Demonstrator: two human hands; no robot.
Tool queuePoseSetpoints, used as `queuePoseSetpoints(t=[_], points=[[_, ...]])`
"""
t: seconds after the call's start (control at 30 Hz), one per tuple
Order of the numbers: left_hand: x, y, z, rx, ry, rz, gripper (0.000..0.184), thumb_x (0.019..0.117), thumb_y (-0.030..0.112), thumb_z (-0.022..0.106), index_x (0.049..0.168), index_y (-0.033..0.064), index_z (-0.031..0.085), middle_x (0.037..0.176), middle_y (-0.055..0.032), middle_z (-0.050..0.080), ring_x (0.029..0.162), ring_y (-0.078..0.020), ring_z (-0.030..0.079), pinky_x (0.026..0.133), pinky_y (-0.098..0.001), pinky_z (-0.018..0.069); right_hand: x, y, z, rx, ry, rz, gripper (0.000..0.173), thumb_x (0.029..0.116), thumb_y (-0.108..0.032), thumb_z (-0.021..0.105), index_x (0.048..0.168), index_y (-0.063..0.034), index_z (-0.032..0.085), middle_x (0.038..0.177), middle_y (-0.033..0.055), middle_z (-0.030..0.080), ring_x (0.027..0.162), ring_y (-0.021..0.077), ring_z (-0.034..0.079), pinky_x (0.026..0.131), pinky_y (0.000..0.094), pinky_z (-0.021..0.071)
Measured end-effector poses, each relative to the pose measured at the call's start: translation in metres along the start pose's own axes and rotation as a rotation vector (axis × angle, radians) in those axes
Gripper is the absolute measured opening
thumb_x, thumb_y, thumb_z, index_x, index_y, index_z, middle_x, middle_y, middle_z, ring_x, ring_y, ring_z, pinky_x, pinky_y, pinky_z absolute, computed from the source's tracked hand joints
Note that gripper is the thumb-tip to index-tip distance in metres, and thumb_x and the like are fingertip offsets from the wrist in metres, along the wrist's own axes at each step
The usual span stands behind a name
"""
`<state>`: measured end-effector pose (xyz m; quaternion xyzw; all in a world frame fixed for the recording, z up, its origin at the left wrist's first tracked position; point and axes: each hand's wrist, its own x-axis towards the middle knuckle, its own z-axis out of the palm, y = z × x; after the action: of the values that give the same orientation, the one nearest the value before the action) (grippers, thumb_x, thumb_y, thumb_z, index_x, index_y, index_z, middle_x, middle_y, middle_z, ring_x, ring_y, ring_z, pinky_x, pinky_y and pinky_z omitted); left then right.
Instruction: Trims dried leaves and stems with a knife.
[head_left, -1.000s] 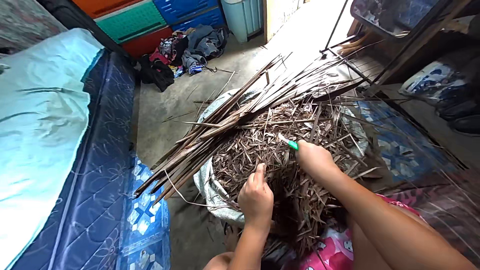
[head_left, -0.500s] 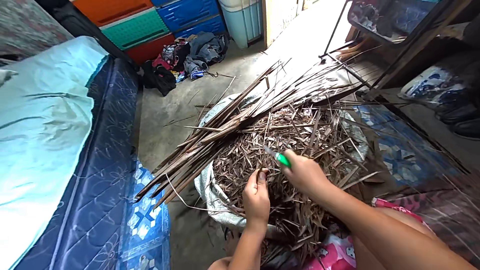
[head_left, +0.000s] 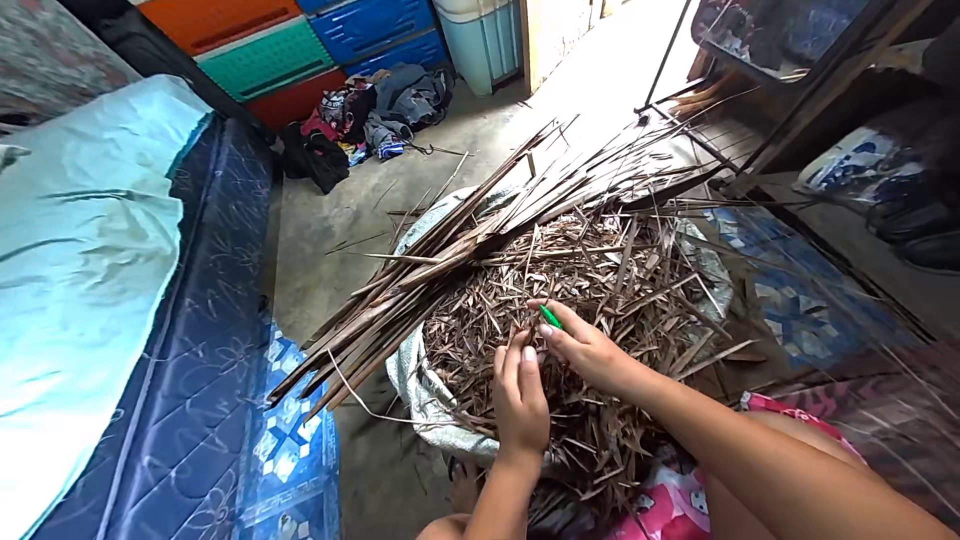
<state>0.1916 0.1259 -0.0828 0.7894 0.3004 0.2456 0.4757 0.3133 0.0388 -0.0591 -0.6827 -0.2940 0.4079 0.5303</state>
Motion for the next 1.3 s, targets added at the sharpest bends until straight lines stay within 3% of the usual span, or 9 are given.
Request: queuePoseSetpoints(t=[0.13,0.27,0.4,0.5,0.63,0.77,0.97,1.13,1.3], points=[[0.004,-0.005,0.001,-0.302,-0.072,-0.163,0.038,0.1093,0.021,0.033,0.121,-0.003,0.06,0.097,-0.0015,0.06,0.078,0.0001,0.055,0.072,-0.0184,0.048,-0.008,-0.009,-0.001,-0.299,-0.091,0.055,0.059,0.1064,-0.058,0.032,0.154,-0.0255,0.046,0.111,0.0118,0.069,0.097,0.0256,0.066,0.086,0.0543,0.0514],[0.008,-0.009,0.0,-0.384,-0.113,-0.156,0.027,0.1094,0.013,0.036,0.12,-0.0029,0.056,0.092,-0.0002,0.06,0.072,0.0,0.056,0.067,-0.0179,0.0494,-0.008,-0.011,-0.001,-0.34,-0.129,0.092,0.054,0.1098,-0.044,0.042,0.16,-0.0245,0.04,0.131,0.0158,0.067,0.117,0.03,0.066,0.1,0.057,0.0489],[0.008,-0.007,-0.002,-0.403,-0.109,-0.186,0.026,0.1086,0.012,0.038,0.12,-0.0026,0.056,0.086,0.0006,0.06,0.066,-0.0003,0.056,0.061,-0.0179,0.049,-0.005,-0.01,-0.008,-0.149,-0.223,0.151,0.056,0.1089,-0.029,0.051,0.163,-0.0256,0.034,0.112,0.0103,0.067,0.069,0.0133,0.059,0.064,0.0332,0.0519],[0.009,-0.004,-0.004,-0.429,-0.11,-0.226,0.024,0.1085,0.012,0.038,0.119,0.0,0.056,0.08,0.0039,0.056,0.059,0.001,0.05,0.054,-0.0157,0.0431,-0.005,-0.014,-0.01,-0.003,-0.281,0.205,0.059,0.1088,-0.021,0.052,0.164,-0.0234,0.03,0.104,0.0079,0.066,0.056,0.0087,0.053,0.051,0.0256,0.0475],[0.008,-0.005,-0.007,-0.022,-0.07,-0.096,0.029,0.1075,0.017,0.043,0.12,-0.0011,0.063,0.09,-0.0052,0.067,0.075,-0.0083,0.063,0.072,-0.0288,0.0537,-0.005,-0.015,-0.013,0.104,-0.232,0.216,0.057,0.1077,-0.018,0.054,0.162,-0.0174,0.034,0.097,0.0045,0.064,0.053,0.0052,0.049,0.047,0.0218,0.0429],[0.002,0.003,-0.004,0.242,-0.059,-0.042,0.033,0.108,0.02,0.042,0.122,-0.0012,0.064,0.081,-0.0117,0.065,0.07,-0.0242,0.064,0.067,-0.0462,0.0543,0.002,-0.013,-0.018,0.165,-0.069,0.196,0.057,0.1075,-0.016,0.053,0.161,-0.013,0.034,0.09,0.0025,0.061,0.054,0.0052,0.05,0.047,0.021,0.0436],[0.002,-0.003,-0.006,-0.209,-0.128,-0.142,0.029,0.1082,0.014,0.036,0.122,-0.0026,0.055,0.072,0.0039,0.055,0.059,-0.0027,0.056,0.057,-0.0204,0.0512,0.017,-0.01,-0.062,0.4,0.457,0.03,0.052,0.1104,-0.018,0.047,0.161,-0.0144,0.034,0.069,0.0001,0.053,0.048,0.0063,0.049,0.044,0.019,0.0444],[0.013,0.004,-0.013,-0.693,-0.067,-0.337,0.025,0.1096,0.011,0.028,0.127,0.0015,0.042,0.12,-0.0109,0.071,0.11,-0.0156,0.068,0.087,-0.0303,0.055,-0.003,-0.018,-0.015,0.185,0.148,0.144,0.046,0.102,-0.018,0.058,0.145,-0.0086,0.046,0.078,0.0003,0.054,0.052,0.0064,0.048,0.046,0.0225,0.042],[0.012,0.008,-0.007,-0.914,-0.005,-0.433,0.013,0.1063,0.001,0.042,0.115,0.005,0.051,0.112,-0.0029,0.067,0.094,-0.0069,0.068,0.082,-0.0236,0.0582,-0.006,-0.011,0.012,0.124,-0.047,0.173,0.029,0.1007,-0.018,0.062,0.128,-0.0084,0.057,0.079,0.0009,0.058,0.051,0.0053,0.048,0.046,0.0215,0.0422]])
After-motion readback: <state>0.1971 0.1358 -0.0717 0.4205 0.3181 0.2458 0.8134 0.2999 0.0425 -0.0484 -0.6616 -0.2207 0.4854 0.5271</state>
